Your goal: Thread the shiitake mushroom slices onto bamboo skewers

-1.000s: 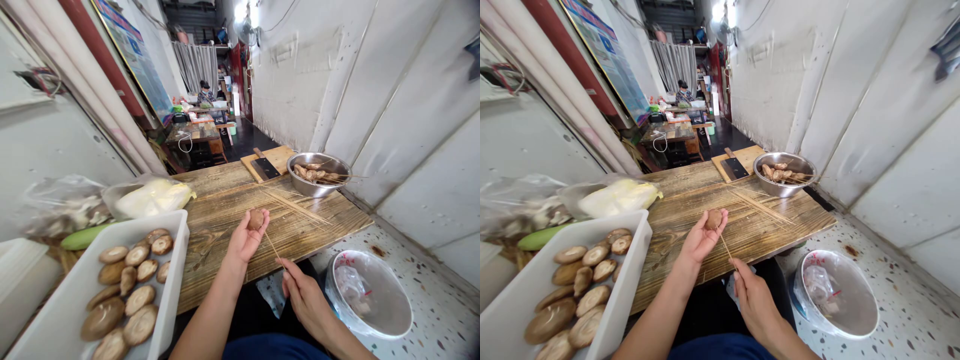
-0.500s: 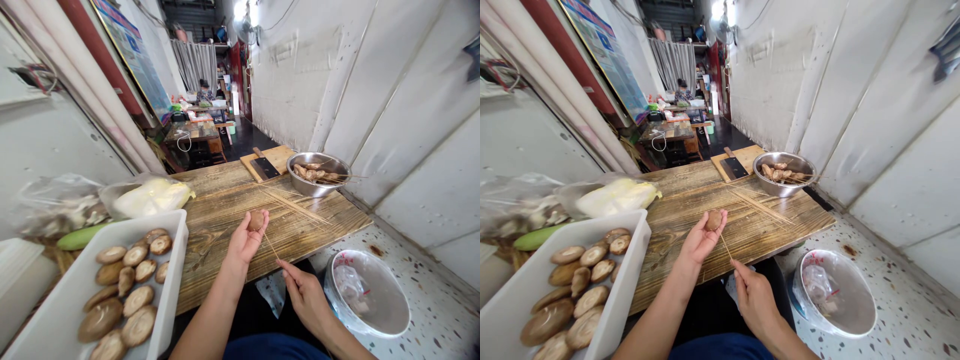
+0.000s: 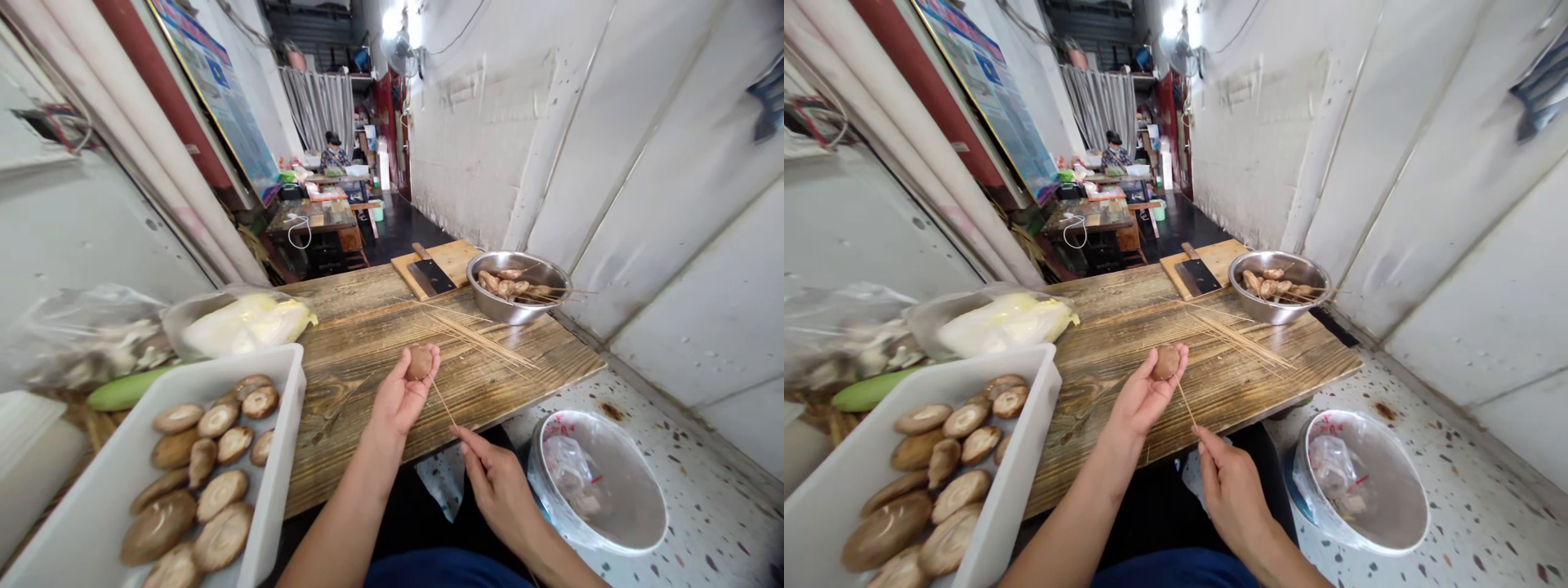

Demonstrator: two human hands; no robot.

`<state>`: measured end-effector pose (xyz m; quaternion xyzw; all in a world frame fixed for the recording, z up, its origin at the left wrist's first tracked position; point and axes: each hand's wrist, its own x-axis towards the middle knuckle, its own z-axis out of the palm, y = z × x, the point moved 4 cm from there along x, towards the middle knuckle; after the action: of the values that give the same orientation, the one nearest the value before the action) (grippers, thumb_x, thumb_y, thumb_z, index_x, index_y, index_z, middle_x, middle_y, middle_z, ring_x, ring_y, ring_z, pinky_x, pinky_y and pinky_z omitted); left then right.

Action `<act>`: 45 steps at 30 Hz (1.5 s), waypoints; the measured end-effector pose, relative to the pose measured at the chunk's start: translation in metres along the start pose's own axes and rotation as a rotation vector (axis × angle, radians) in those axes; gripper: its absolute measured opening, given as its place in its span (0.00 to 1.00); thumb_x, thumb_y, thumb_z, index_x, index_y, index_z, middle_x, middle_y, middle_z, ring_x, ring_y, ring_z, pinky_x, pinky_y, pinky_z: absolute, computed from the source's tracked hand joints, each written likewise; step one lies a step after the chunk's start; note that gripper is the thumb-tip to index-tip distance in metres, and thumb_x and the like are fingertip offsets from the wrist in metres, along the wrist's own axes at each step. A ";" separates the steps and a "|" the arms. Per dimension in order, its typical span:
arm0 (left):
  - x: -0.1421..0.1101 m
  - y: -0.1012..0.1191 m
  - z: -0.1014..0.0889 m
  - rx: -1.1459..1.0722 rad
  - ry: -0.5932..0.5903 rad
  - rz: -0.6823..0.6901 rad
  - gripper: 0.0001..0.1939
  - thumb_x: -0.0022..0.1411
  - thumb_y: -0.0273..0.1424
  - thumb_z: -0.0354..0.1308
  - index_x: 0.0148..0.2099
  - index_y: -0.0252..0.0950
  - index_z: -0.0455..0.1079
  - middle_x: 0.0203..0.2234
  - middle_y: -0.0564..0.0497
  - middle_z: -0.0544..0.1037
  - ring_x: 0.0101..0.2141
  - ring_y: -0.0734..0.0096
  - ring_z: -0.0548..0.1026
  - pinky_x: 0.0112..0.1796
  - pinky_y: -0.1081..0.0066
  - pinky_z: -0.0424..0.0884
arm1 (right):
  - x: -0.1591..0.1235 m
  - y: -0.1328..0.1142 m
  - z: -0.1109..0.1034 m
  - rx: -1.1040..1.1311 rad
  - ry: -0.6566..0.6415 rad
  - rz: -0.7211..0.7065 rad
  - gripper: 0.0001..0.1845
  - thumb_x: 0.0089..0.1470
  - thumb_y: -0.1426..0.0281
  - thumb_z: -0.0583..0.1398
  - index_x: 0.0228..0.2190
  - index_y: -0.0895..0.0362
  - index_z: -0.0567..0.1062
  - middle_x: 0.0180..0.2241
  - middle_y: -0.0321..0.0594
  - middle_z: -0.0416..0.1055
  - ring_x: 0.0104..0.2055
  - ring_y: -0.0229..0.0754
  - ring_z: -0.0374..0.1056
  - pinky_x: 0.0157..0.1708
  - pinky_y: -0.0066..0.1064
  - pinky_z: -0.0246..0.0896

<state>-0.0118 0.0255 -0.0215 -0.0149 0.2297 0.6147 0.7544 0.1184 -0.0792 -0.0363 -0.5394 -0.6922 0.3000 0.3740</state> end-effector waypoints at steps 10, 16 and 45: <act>-0.002 -0.004 0.003 0.025 -0.035 0.019 0.07 0.64 0.23 0.48 0.40 0.24 0.66 0.40 0.35 0.75 0.46 0.57 0.74 0.43 0.64 0.76 | 0.000 -0.003 -0.001 0.005 0.056 -0.030 0.22 0.62 0.67 0.47 0.46 0.65 0.74 0.35 0.49 0.78 0.33 0.45 0.74 0.34 0.31 0.69; -0.006 -0.005 0.007 0.044 -0.049 -0.002 0.08 0.64 0.23 0.48 0.40 0.25 0.67 0.40 0.36 0.75 0.44 0.60 0.75 0.42 0.65 0.76 | -0.001 -0.007 0.000 0.022 0.093 -0.043 0.20 0.62 0.67 0.47 0.43 0.63 0.75 0.26 0.43 0.75 0.29 0.43 0.73 0.31 0.29 0.69; -0.016 -0.004 0.017 0.061 -0.079 0.003 0.09 0.64 0.22 0.46 0.39 0.28 0.68 0.41 0.40 0.75 0.45 0.62 0.74 0.44 0.65 0.75 | 0.019 -0.029 0.007 0.050 0.163 -0.091 0.15 0.62 0.71 0.46 0.38 0.58 0.72 0.25 0.39 0.72 0.24 0.39 0.69 0.27 0.28 0.62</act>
<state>-0.0051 0.0151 -0.0017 0.0326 0.2185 0.6088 0.7619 0.0945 -0.0681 -0.0129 -0.5205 -0.6755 0.2549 0.4559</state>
